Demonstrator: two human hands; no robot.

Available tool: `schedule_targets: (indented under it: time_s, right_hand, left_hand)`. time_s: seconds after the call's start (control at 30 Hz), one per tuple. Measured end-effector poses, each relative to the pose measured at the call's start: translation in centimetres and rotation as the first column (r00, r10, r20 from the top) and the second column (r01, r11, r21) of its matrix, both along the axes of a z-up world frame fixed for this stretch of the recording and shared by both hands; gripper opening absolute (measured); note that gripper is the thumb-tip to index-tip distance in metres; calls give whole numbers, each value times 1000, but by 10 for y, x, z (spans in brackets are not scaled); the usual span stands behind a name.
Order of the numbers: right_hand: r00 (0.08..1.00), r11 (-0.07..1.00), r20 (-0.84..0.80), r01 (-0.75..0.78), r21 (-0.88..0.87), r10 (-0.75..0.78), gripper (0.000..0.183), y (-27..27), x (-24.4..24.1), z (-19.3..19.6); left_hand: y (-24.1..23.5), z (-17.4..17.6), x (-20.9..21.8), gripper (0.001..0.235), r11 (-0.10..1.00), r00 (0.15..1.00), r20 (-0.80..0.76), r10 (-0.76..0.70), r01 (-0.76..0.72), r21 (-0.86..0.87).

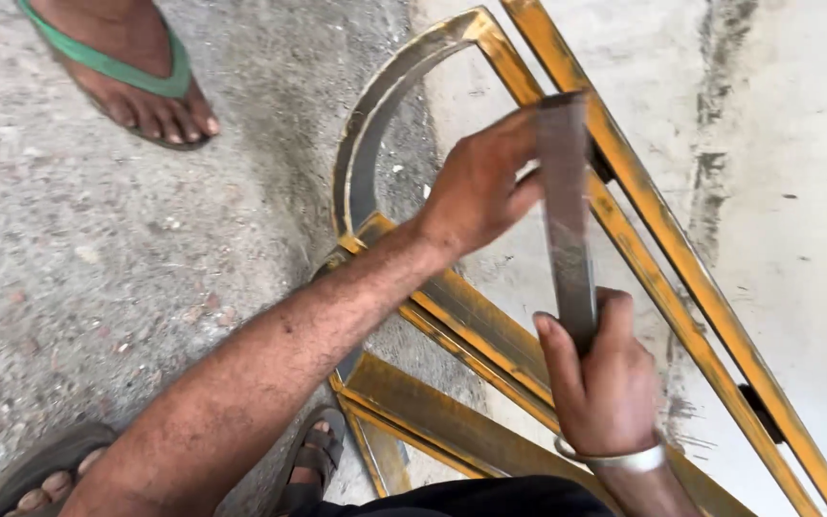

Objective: The person sits on the floor and uses a hammer to strike a metal chisel against a yellow metal frame. The person repeatedly positions the chisel on the frame and hits it with the hammer to chip away material.

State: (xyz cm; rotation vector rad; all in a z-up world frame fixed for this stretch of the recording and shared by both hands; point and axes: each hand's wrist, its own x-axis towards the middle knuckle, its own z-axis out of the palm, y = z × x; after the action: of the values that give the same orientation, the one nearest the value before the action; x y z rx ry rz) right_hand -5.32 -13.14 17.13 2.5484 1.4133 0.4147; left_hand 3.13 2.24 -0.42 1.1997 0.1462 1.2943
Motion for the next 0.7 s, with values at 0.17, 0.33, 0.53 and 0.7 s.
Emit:
schedule_targets:
  time_s: [0.17,0.33,0.53,0.7]
  right_hand:
    - [992,998,-114,57,-24,-59,39,-2,8,-2]
    - [979,983,-113,161,-93,-171,40,-3,6,4]
    - [996,994,15,93,-65,-92,46,-5,9,7]
    - [999,998,-22,46,-53,-47,41,9,19,5]
  left_hand:
    - [7,-3,-7,26,996,995,-54,82,-80,35]
    - [5,-1,3,27,1000,997,-68,27,-28,-8]
    - [4,-1,18,32,999,998,-50,47,-46,24]
    - [5,-9,22,27,999,998,-48,31,-29,33]
